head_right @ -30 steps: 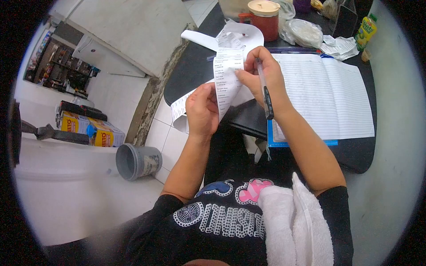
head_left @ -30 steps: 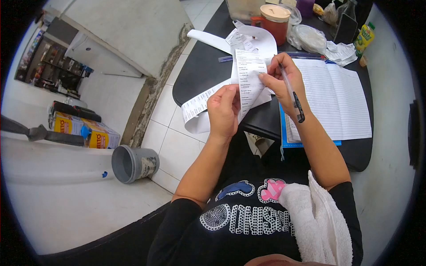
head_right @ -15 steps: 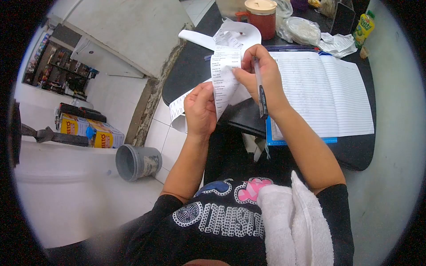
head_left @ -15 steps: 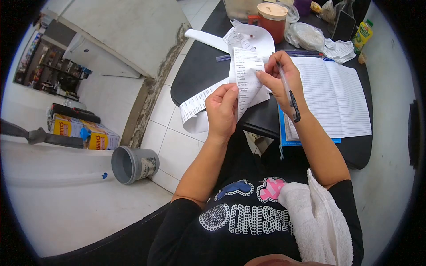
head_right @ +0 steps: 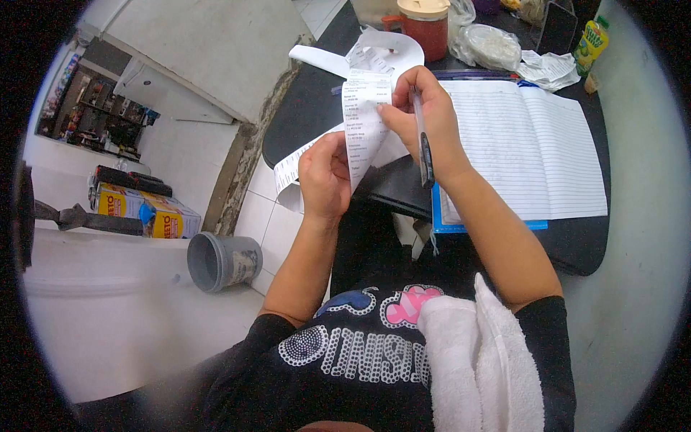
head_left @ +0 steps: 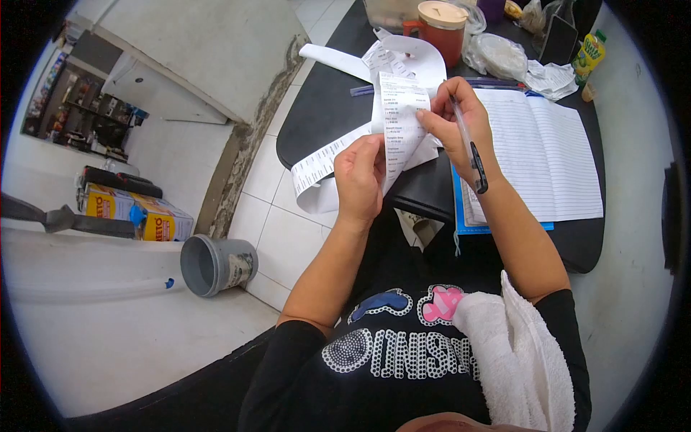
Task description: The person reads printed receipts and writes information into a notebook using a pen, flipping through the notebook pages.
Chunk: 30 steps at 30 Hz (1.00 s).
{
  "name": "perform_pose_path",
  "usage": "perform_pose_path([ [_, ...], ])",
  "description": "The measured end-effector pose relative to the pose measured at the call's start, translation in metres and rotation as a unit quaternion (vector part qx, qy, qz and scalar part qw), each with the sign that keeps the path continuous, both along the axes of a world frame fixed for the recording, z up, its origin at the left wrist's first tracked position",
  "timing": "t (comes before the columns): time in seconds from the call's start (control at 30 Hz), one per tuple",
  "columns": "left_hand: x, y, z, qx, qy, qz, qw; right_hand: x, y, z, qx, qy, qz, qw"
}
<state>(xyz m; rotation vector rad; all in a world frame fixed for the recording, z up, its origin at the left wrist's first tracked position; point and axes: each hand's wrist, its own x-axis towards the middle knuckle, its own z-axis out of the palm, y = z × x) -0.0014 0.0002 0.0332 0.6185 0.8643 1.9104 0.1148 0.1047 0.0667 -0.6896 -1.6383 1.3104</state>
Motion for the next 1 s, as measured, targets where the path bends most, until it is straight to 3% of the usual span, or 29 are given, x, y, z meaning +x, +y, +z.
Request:
perform_pose_path([
  [0.43,0.004,0.006,-0.007,-0.05,0.075,0.052,0.995,0.003,0.0,0.001,0.025,-0.003,0.006,1.0],
  [0.53,0.0,0.01,-0.021,-0.071,0.102,0.076,0.989,0.016,0.006,0.011,-0.046,0.058,0.036,0.997],
  [0.57,-0.003,0.01,-0.024,-0.071,0.126,0.075,0.987,0.026,0.017,0.005,-0.013,0.058,0.033,0.998],
  [0.83,-0.003,0.019,-0.04,-0.05,0.062,0.096,0.992,0.11,0.027,-0.001,-0.15,-0.073,-0.043,0.985],
  [1.0,0.003,0.015,-0.031,-0.073,0.16,0.112,0.978,0.128,-0.021,-0.034,-0.195,-0.018,-0.061,0.979],
])
